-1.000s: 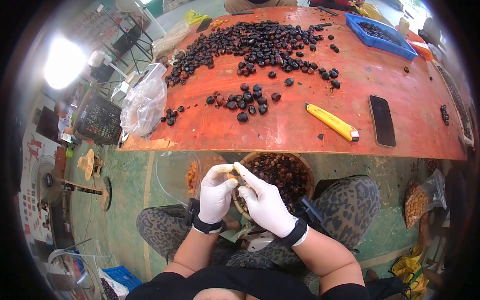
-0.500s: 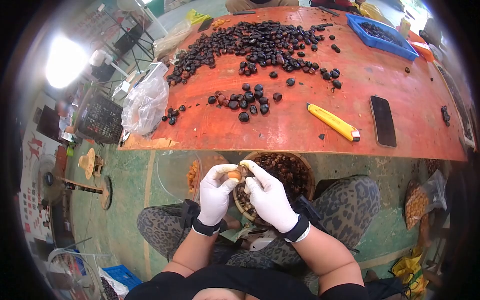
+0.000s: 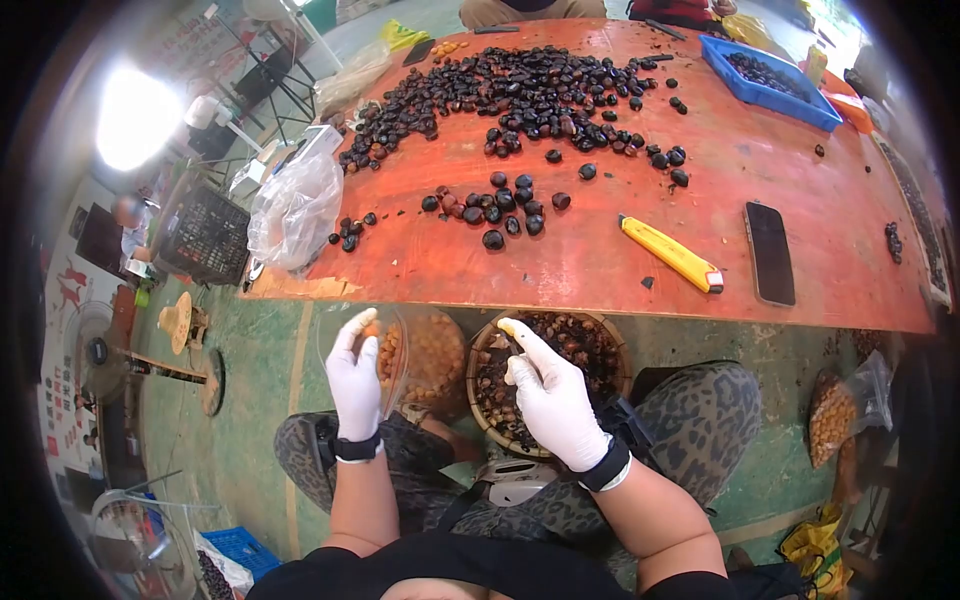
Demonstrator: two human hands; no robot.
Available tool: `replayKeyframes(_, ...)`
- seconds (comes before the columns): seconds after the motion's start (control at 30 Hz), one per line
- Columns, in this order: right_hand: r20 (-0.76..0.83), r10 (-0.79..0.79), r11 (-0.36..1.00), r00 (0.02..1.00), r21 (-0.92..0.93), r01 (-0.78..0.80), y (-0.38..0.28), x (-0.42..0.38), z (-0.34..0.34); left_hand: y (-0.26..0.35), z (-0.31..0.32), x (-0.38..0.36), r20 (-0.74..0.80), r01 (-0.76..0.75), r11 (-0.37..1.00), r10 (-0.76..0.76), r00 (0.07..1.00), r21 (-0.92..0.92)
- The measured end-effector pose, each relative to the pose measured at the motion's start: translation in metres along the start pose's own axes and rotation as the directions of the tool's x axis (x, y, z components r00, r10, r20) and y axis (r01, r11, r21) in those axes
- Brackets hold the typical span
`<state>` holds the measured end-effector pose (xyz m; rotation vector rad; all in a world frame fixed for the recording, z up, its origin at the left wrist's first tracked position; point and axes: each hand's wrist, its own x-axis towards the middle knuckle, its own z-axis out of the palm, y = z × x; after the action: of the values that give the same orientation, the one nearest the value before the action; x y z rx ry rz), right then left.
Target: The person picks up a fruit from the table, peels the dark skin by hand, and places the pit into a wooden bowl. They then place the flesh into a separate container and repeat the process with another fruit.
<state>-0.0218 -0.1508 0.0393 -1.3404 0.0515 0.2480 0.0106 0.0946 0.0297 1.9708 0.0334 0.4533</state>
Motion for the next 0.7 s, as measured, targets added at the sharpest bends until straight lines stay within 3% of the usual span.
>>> replayKeyframes(0.03, -0.013, -0.017, 0.999, 1.000, -0.041, 0.016, 0.001, 0.000, 0.000, -0.003, -0.006, 0.008, -0.010, -0.083, 0.981, 0.086, 0.996, 0.176)
replayKeyframes(0.13, -0.035, -0.061, 0.988, 0.998, -0.147, 0.056, 0.006, 0.001, 0.000, 0.005, 0.003, 0.025, 0.000, -0.209, 0.905, 0.225, 0.974, 0.370)
replayKeyframes(0.2, -0.034, -0.082, 0.979, 0.996, -0.188, 0.074, 0.007, 0.002, 0.001, 0.022, 0.030, 0.035, 0.032, -0.209, 0.946, 0.208, 0.978, 0.249)
replayKeyframes(0.23, -0.023, -0.098, 0.964, 0.995, -0.250, 0.089, 0.008, 0.002, 0.002, 0.022, 0.044, 0.041, 0.071, -0.308, 0.912, 0.301, 0.951, 0.269)
replayKeyframes(0.33, 0.022, -0.161, 0.873, 0.987, -0.462, 0.153, 0.014, 0.006, 0.000, 0.029, 0.092, 0.054, 0.116, -0.408, 0.852, 0.392, 0.913, 0.328)
replayKeyframes(0.4, 0.076, -0.215, 0.748, 0.974, -0.628, 0.214, 0.021, 0.007, -0.003, 0.032, 0.118, 0.061, 0.123, -0.402, 0.843, 0.384, 0.915, 0.357)
replayKeyframes(0.5, 0.060, -0.234, 0.681, 0.970, -0.702, 0.208, 0.025, 0.004, -0.002, 0.025, 0.136, 0.069, 0.167, -0.361, 0.851, 0.321, 0.932, 0.381)
replayKeyframes(0.6, 0.076, -0.263, 0.588, 0.962, -0.777, 0.222, 0.027, 0.002, -0.004, 0.017, 0.132, 0.066, 0.123, -0.349, 0.913, 0.330, 0.936, 0.211)
replayKeyframes(0.67, 0.126, -0.274, 0.507, 0.953, -0.824, 0.255, 0.028, 0.001, -0.008, 0.016, 0.123, 0.057, 0.179, -0.128, 0.979, 0.156, 0.971, -0.160)
replayKeyframes(0.7, 0.138, -0.260, 0.472, 0.956, -0.846, 0.250, 0.029, 0.001, -0.009, 0.023, 0.114, 0.050, 0.257, 0.045, 0.920, 0.061, 0.964, -0.389)
